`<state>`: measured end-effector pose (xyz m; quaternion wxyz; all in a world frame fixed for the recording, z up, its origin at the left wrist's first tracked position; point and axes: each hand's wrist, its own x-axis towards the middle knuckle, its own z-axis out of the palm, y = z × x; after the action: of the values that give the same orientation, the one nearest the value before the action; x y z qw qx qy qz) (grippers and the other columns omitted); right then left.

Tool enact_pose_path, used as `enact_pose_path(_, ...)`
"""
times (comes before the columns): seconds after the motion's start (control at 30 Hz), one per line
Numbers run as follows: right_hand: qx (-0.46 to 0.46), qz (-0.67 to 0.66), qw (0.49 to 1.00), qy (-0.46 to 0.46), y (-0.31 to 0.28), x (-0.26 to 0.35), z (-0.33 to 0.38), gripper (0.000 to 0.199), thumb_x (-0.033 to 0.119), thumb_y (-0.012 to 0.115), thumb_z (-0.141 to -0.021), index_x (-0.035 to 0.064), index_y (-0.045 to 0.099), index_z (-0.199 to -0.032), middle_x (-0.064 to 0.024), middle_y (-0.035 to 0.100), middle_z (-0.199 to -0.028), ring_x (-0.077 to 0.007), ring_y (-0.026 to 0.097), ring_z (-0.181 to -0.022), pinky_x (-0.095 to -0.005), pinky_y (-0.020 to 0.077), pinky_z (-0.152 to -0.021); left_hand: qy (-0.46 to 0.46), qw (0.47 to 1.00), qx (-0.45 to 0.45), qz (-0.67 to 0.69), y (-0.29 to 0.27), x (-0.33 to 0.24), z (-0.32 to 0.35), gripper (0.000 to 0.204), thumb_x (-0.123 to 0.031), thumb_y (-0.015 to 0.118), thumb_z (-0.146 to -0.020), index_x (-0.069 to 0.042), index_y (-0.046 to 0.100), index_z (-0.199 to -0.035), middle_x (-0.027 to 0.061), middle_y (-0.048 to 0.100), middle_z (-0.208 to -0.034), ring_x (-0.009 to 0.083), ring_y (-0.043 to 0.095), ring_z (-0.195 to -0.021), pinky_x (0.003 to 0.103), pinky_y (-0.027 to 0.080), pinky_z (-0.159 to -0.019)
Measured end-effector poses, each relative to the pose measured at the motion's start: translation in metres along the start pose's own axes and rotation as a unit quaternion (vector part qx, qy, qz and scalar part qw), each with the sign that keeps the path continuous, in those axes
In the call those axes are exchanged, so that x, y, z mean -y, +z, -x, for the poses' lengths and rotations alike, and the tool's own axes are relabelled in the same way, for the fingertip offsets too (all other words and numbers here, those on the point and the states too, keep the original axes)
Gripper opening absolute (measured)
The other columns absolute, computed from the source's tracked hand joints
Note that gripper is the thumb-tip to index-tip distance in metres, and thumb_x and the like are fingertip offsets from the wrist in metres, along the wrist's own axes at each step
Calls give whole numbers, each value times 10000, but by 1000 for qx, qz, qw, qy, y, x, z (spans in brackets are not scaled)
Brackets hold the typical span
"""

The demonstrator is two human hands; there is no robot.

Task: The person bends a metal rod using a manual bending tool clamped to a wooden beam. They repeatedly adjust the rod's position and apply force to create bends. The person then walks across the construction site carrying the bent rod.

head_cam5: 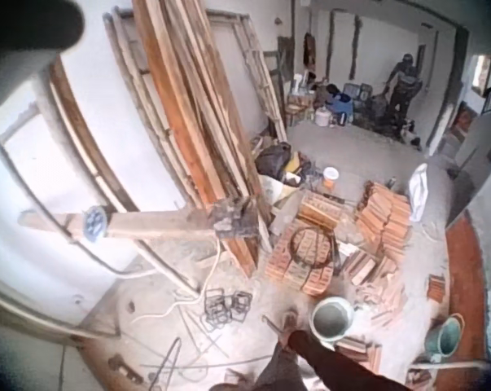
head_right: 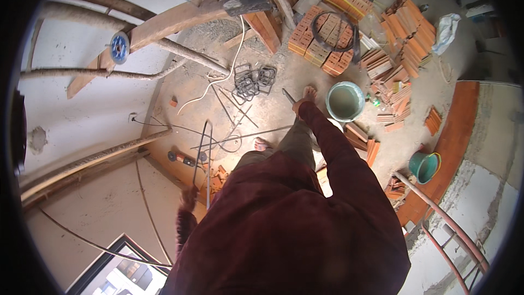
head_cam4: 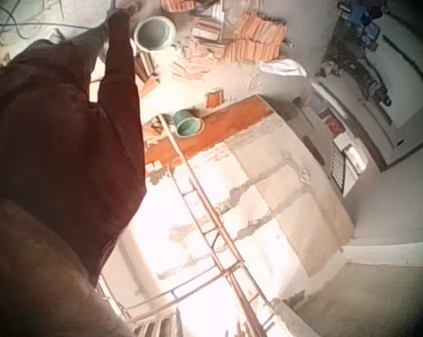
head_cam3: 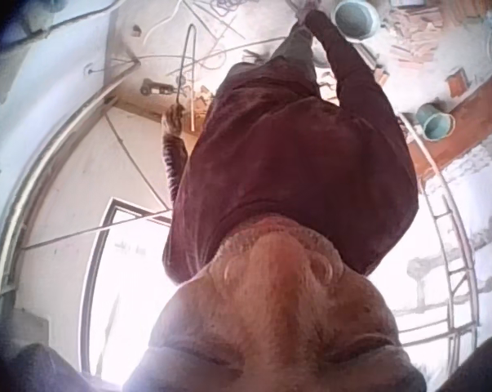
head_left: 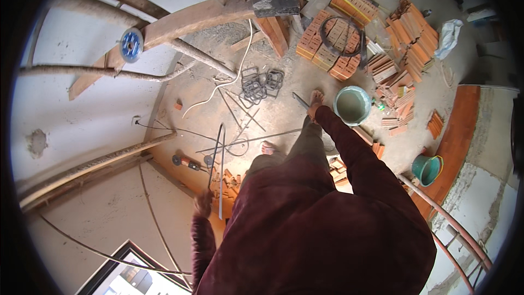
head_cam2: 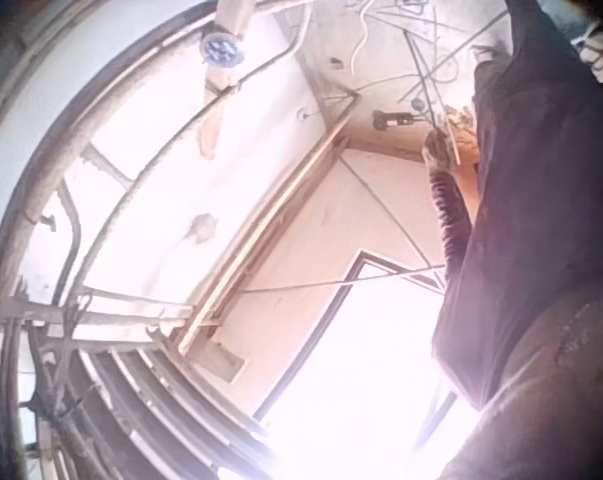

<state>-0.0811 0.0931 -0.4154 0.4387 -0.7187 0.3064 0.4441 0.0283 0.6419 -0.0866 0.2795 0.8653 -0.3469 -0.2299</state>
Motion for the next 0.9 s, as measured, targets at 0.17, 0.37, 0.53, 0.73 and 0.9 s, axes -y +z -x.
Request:
enact_pose_path(0.17,-54,190,980,27,40,16,-80,209,108,547,-845,40,696,-977,-123,692,-876,-248,679,-819,-394,550,-668,-174,962,116,-177,51,38,130,102,-143,561,-823,-72,570,-750,109,539,-589,239,538,-517,360,419,-483)
enact_pose_path(0.37,-122,92,988,-18,22,61,-62,254,170,549,-834,73,683,-1027,-157,676,-1048,-297,656,-992,-426,541,-790,-457,869,157,-109,54,-11,129,71,-157,586,-805,-86,588,-801,97,554,-618,237,547,-556,363,434,-522)
enact_pose_path(0.53,-80,98,987,-97,-57,107,-57,395,183,609,-792,72,592,-1171,-142,654,-1083,-301,649,-996,-411,533,-790,-499,842,158,-130,52,-20,84,89,-169,607,-791,-98,603,-844,87,567,-643,235,554,-587,365,446,-555)
enact_pose_path(0.73,-178,194,961,-85,-103,42,-106,491,307,615,-820,168,531,-1284,-84,560,-1216,-293,522,-1132,-427,459,-900,-501,836,175,-140,43,-29,41,142,-184,632,-773,-113,622,-895,75,583,-673,232,564,-626,367,461,-594)
enact_pose_path(0.9,-315,-192,929,23,-224,-79,-154,158,162,611,-798,55,656,-904,-194,660,-871,-330,653,-885,-400,508,-753,-483,837,201,-157,22,-38,15,194,-196,653,-758,-124,637,-938,65,596,-698,230,571,-657,369,474,-627)
